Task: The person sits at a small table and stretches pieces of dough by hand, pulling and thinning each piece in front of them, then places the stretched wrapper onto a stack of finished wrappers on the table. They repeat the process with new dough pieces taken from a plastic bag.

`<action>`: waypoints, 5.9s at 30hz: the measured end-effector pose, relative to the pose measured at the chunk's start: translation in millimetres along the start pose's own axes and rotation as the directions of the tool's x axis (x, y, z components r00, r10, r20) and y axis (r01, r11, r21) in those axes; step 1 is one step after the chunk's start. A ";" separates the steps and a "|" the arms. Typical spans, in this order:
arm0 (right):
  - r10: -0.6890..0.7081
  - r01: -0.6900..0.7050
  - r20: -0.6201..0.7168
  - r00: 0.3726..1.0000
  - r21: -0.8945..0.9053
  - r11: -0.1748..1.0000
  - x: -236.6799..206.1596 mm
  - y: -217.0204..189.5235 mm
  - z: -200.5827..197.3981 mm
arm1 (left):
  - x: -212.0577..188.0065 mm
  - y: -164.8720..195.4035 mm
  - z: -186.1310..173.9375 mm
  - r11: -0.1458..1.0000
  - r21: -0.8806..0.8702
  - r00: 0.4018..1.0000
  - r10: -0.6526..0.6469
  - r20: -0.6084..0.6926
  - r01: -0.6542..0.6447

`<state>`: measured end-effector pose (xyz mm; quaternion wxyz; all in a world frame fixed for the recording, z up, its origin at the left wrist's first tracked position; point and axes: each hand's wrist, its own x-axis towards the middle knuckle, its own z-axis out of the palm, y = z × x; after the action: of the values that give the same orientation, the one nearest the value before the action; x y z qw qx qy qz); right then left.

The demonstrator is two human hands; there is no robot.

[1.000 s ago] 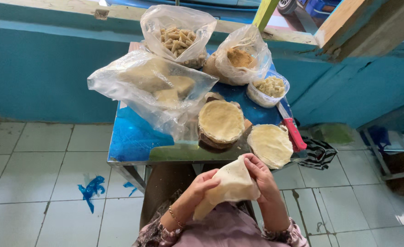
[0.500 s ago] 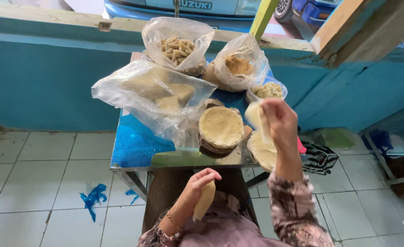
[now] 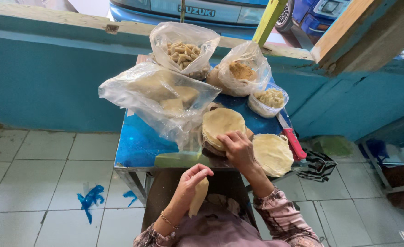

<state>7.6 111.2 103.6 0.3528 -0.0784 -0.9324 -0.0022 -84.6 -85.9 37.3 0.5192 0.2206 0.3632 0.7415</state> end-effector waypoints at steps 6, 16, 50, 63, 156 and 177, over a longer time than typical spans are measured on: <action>-0.018 0.018 0.002 1.000 -0.094 0.995 -7.8 -4.0 -0.6 | 0.2 3.0 2.3 0.994 0.072 0.997 0.083 -0.001 -0.082; 0.094 -0.098 -0.116 0.989 -0.035 0.995 -12.6 -37.9 -20.5 | -4.9 23.0 12.8 0.992 0.074 0.994 0.105 0.008 -0.105; 0.410 -0.495 0.405 0.818 0.858 0.140 -87.0 -78.4 -11.7 | 2.1 6.5 58.4 0.857 0.325 0.899 0.436 -0.044 -0.400; 0.383 -0.585 0.648 0.658 0.760 -0.281 -91.1 -38.8 -17.5 | 7.7 17.1 41.8 0.796 0.526 0.946 0.319 0.055 -0.299; 0.670 -0.648 0.109 0.734 0.405 0.645 -127.5 50.8 -78.1 | 82.4 -108.1 128.9 0.840 0.437 0.939 0.343 0.035 -0.322; 0.550 -0.484 0.118 0.827 0.648 0.588 -91.0 -58.3 -80.5 | -5.4 3.7 64.2 0.612 0.593 0.851 0.416 0.321 -0.523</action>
<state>119.1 35.6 107.2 0.3861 -0.2174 -0.7909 0.4221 -39.7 -71.7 81.4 0.2192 0.5323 0.4901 0.6545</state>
